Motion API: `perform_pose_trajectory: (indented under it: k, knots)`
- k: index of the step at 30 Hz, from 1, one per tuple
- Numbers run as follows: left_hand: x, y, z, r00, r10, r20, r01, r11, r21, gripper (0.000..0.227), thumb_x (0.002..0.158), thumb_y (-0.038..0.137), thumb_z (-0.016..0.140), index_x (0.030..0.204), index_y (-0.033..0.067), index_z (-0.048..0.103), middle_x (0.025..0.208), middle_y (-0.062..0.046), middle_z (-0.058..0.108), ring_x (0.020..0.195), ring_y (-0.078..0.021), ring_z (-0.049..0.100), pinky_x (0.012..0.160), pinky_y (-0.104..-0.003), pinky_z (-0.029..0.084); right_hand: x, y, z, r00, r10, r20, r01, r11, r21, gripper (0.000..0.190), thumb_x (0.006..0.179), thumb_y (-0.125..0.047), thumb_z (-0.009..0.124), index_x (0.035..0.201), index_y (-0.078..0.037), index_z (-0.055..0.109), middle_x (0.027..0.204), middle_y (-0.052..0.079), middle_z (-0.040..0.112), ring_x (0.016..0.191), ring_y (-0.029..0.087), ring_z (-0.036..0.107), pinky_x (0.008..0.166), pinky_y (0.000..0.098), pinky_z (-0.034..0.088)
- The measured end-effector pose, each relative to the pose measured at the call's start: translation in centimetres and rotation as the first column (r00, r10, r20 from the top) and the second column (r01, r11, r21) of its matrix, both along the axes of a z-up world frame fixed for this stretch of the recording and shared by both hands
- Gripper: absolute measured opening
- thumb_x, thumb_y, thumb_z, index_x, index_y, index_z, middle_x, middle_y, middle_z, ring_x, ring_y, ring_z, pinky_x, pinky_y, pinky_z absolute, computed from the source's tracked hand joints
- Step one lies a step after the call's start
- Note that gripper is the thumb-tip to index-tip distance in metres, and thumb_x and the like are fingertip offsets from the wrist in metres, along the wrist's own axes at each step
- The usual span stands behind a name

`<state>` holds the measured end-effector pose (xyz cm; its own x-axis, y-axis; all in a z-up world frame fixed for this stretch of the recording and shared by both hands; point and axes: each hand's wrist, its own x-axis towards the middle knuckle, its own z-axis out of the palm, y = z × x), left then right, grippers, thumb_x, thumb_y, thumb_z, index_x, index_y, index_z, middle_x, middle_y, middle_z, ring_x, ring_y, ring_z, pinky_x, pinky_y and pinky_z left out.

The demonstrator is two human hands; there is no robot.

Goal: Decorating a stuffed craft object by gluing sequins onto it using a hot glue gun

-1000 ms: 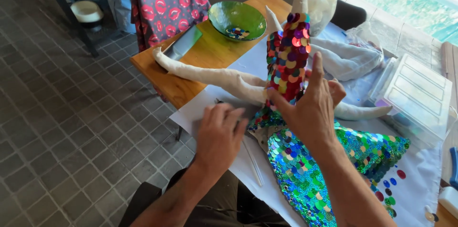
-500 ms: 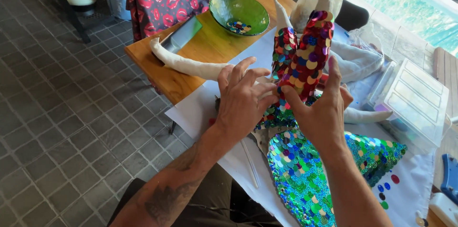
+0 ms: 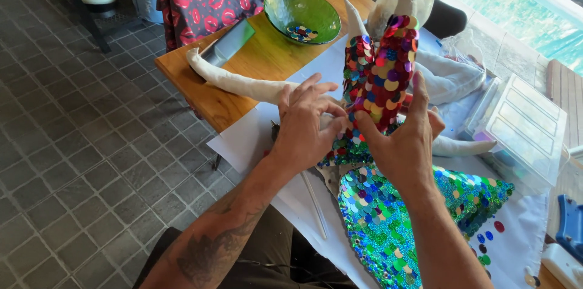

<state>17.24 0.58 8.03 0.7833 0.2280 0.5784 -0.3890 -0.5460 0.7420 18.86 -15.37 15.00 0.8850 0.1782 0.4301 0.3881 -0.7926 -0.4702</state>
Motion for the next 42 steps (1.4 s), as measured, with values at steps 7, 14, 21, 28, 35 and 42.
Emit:
perform_pose_trajectory:
  k: [7, 14, 21, 28, 35, 42]
  knots:
    - [0.4, -0.4, -0.4, 1.000, 0.003, 0.005, -0.002, 0.999, -0.054, 0.010, 0.088, 0.015, 0.075, 0.078, 0.0117, 0.076, 0.142, -0.006, 0.062, 0.147, -0.0301, 0.040, 0.111, -0.064, 0.031, -0.1, 1.0, 0.4, 1.000, -0.020, -0.020, 0.020, 1.000, -0.019, 0.109, 0.077, -0.047, 0.075, 0.162, -0.015, 0.015, 0.134, 0.015, 0.063, 0.121, 0.035, 0.044, 0.100, 0.0482, 0.025]
    - [0.8, -0.2, -0.4, 0.998, -0.032, 0.052, 0.036, 0.996, -0.077, 0.013, 0.085, 0.013, 0.074, 0.073, 0.0093, 0.074, 0.138, -0.013, 0.063, 0.145, -0.0331, 0.042, 0.119, -0.051, 0.032, -0.2, 1.4, 0.7, 0.998, -0.044, -0.054, 0.046, 0.998, 0.033, 0.107, 0.074, -0.042, 0.078, 0.160, -0.014, 0.021, 0.140, 0.016, 0.057, 0.124, 0.039, 0.038, 0.099, 0.0492, 0.031]
    - [0.5, -0.5, -0.4, 0.996, -0.054, 0.072, 0.064, 0.988, -0.141, 0.018, 0.086, 0.006, 0.065, 0.069, 0.0067, 0.068, 0.141, -0.016, 0.060, 0.148, -0.0329, 0.039, 0.121, -0.049, 0.033, 0.0, 1.3, 0.0, 0.997, -0.073, -0.040, 0.074, 0.997, 0.035, 0.111, 0.075, -0.042, 0.080, 0.163, -0.019, 0.017, 0.137, 0.016, 0.062, 0.121, 0.037, 0.038, 0.096, 0.0490, 0.035]
    - [0.8, -0.4, -0.5, 0.994, -0.058, 0.092, 0.067, 0.992, -0.106, 0.014, 0.085, 0.004, 0.065, 0.071, 0.0067, 0.069, 0.143, -0.015, 0.057, 0.146, -0.0370, 0.041, 0.121, -0.051, 0.032, 0.1, 1.3, 0.2, 0.995, -0.082, -0.065, 0.085, 0.995, 0.049, 0.108, 0.077, -0.041, 0.079, 0.163, -0.019, 0.019, 0.137, 0.015, 0.060, 0.120, 0.037, 0.037, 0.096, 0.0489, 0.034]
    - [0.5, 1.1, -0.4, 0.992, -0.063, 0.106, 0.060, 0.998, 0.032, 0.019, 0.077, 0.013, 0.087, 0.094, 0.0146, 0.077, 0.127, -0.009, 0.065, 0.113, -0.0326, 0.062, 0.099, -0.049, 0.047, 0.3, 0.5, 0.5, 0.999, 0.044, 0.026, -0.045, 0.998, 0.037, 0.105, 0.078, -0.041, 0.076, 0.161, -0.008, 0.021, 0.149, 0.014, 0.053, 0.128, 0.032, 0.047, 0.107, 0.0459, 0.026]
    - [0.1, 1.7, 0.4, 0.985, -0.127, -0.119, 0.105, 0.978, -0.179, 0.042, 0.077, 0.015, 0.084, 0.116, 0.0159, 0.070, 0.094, -0.001, 0.061, 0.084, -0.0186, 0.061, 0.076, -0.036, 0.052, 0.4, 0.4, 0.8, 0.991, -0.045, -0.124, 0.057, 0.994, 0.091, 0.112, 0.076, -0.034, 0.079, 0.165, -0.016, 0.014, 0.137, 0.014, 0.062, 0.125, 0.034, 0.039, 0.099, 0.0474, 0.040]
